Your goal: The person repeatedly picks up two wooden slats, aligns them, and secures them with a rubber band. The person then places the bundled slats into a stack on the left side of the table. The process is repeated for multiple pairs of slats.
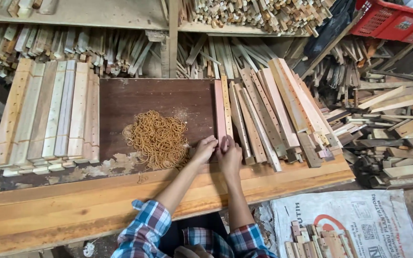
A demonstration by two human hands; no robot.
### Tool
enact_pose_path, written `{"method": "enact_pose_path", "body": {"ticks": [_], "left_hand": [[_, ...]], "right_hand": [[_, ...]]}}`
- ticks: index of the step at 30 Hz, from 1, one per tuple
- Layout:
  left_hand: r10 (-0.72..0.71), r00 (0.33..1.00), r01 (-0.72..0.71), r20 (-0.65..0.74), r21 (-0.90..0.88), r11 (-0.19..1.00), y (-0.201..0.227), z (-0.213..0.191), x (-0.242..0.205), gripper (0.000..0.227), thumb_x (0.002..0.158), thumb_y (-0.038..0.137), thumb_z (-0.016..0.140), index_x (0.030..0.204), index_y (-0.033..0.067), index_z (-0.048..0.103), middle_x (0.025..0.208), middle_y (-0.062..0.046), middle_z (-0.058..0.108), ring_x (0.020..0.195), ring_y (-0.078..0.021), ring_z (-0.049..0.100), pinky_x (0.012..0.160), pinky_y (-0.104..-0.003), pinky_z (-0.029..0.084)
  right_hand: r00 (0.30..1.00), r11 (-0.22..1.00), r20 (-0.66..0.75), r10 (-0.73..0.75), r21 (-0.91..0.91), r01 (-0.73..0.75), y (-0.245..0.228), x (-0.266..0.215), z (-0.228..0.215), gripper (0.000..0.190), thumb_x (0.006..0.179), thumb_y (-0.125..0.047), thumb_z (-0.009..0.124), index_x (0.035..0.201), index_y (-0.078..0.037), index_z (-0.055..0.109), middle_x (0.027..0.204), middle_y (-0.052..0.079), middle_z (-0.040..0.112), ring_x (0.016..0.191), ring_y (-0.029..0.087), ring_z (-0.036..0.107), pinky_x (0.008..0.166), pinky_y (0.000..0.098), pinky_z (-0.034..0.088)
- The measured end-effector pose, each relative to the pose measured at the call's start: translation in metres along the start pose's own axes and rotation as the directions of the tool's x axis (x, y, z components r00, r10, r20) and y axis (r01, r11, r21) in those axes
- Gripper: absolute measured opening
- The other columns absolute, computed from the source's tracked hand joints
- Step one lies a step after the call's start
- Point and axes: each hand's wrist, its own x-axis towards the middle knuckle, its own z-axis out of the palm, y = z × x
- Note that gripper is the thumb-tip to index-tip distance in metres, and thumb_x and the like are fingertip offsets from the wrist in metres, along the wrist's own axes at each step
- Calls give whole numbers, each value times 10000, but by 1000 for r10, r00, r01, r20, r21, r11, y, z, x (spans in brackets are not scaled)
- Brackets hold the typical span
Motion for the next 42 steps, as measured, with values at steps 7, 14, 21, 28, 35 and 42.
{"method": "enact_pose_path", "body": {"ticks": [7,14,21,28,35,42], "left_hand": [[-157,985,153,-73,-57,987,14,0,-29,515,989,190,594,1470,25,515,1299,-177,640,1062,-249,690,740,-281,613],[-172,961,239,216,-336,911,46,4,-58,525,1048,225,560,1552,173,422,1365,-208,624,1190,-355,660,925,-482,583],[-265,944,314,195,-293,903,86,22,-92,662,843,170,858,1378,-13,513,1044,-96,720,804,-170,728,724,-341,637],[-240,945,294,222,-260,920,56,16,-66,713,802,188,897,1341,-35,487,1049,-70,731,768,-138,746,697,-317,650],[-240,942,277,234,-136,951,100,13,-114,362,753,201,907,1012,63,696,882,-59,766,743,-157,764,724,-355,640],[-234,953,244,192,-29,969,92,-20,-142,526,777,124,882,1208,-53,640,992,-91,741,826,-190,770,745,-368,640]], "right_hand": [[998,986,59,5,168,-15,-38,-43,-83,494,724,-425,828,1183,-260,745,949,72,746,1005,331,698,863,475,574],[896,981,-431,-105,-192,23,11,-32,-96,267,854,-137,745,1120,-143,720,1182,73,628,1095,314,602,891,429,511],[983,986,-135,121,130,-103,-6,-23,-108,407,709,-264,817,1111,-208,784,915,167,722,894,423,701,795,529,556],[975,923,14,222,320,-214,-20,-34,-89,391,705,-320,878,1085,-287,793,791,85,743,836,284,729,694,478,585],[956,650,250,151,704,-287,-64,-67,-148,314,797,-98,861,1102,-76,791,957,184,784,858,133,631,789,313,582],[943,570,323,80,761,-310,-90,-100,-163,370,770,-44,872,1113,35,760,928,194,774,812,174,656,772,321,595]]}}
